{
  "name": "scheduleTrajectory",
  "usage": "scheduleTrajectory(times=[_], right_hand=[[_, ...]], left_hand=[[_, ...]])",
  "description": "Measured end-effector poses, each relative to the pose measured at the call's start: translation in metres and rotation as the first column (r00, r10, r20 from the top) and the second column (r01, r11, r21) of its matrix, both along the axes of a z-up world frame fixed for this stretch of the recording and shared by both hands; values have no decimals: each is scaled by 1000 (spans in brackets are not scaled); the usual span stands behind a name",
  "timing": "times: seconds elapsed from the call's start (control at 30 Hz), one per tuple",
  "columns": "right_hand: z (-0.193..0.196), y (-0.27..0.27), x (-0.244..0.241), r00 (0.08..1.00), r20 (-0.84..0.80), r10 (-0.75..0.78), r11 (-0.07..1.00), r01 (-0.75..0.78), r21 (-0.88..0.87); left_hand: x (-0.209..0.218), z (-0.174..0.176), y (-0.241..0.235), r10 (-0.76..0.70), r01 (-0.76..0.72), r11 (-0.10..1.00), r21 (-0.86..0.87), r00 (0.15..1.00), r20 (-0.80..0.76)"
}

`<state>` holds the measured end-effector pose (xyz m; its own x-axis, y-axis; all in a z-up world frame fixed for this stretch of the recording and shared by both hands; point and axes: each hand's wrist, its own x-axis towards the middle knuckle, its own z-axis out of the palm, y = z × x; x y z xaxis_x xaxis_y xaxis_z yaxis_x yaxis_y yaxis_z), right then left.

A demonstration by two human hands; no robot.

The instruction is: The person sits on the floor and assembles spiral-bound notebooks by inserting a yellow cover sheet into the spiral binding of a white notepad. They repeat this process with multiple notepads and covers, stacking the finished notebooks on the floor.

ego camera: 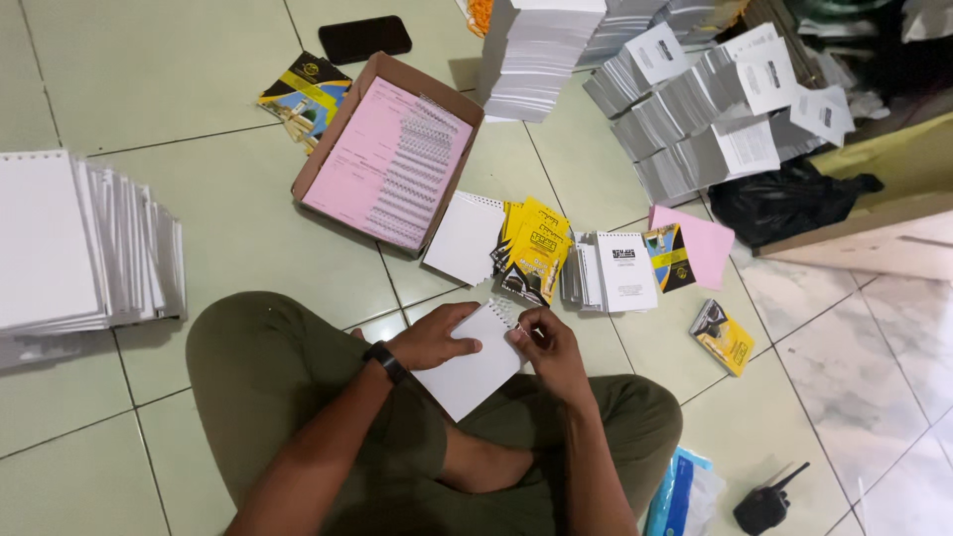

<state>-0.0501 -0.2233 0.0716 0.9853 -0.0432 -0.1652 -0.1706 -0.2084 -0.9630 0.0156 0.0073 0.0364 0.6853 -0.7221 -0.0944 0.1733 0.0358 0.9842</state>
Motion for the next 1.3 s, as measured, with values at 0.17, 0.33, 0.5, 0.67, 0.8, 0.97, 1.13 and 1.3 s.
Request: scheduleTrajectory(times=[0.17, 0.33, 0.5, 0.67, 0.8, 0.97, 1.13, 1.3], right_hand=[[7, 7, 1, 1000, -6, 1, 998, -1, 60], [8, 12, 3, 1000, -25, -18, 1000, 18, 20], [10, 18, 11, 1000, -30, 2, 1000, -2, 12], [22, 25, 18, 998, -66, 8, 1000, -9, -21], [22, 22, 23, 986, -153, 59, 998, -59, 7], [36, 22, 29, 984, -161, 80, 994, -91, -61], [31, 15, 21, 972, -216, 96, 995, -96, 9], [28, 16, 23, 970, -232, 72, 995, -54, 84]], left_hand=[[-5, -2, -1, -28, 30, 998, -48, 998, 47], [-6, -2, 1, -20, 20, 1000, -7, 999, 37], [-8, -5, 1, -49, 49, 998, -49, 999, 2], [-1, -18, 1, -50, 49, 998, -44, 999, -3], [-3, -41, -6, -71, 71, 996, -58, 997, -5], [-3, -22, -2, -58, 58, 997, -45, 998, -1], [-3, -4, 0, -53, 53, 997, -53, 999, -2], [-3, -11, -1, -76, 76, 997, -24, 997, 13]])
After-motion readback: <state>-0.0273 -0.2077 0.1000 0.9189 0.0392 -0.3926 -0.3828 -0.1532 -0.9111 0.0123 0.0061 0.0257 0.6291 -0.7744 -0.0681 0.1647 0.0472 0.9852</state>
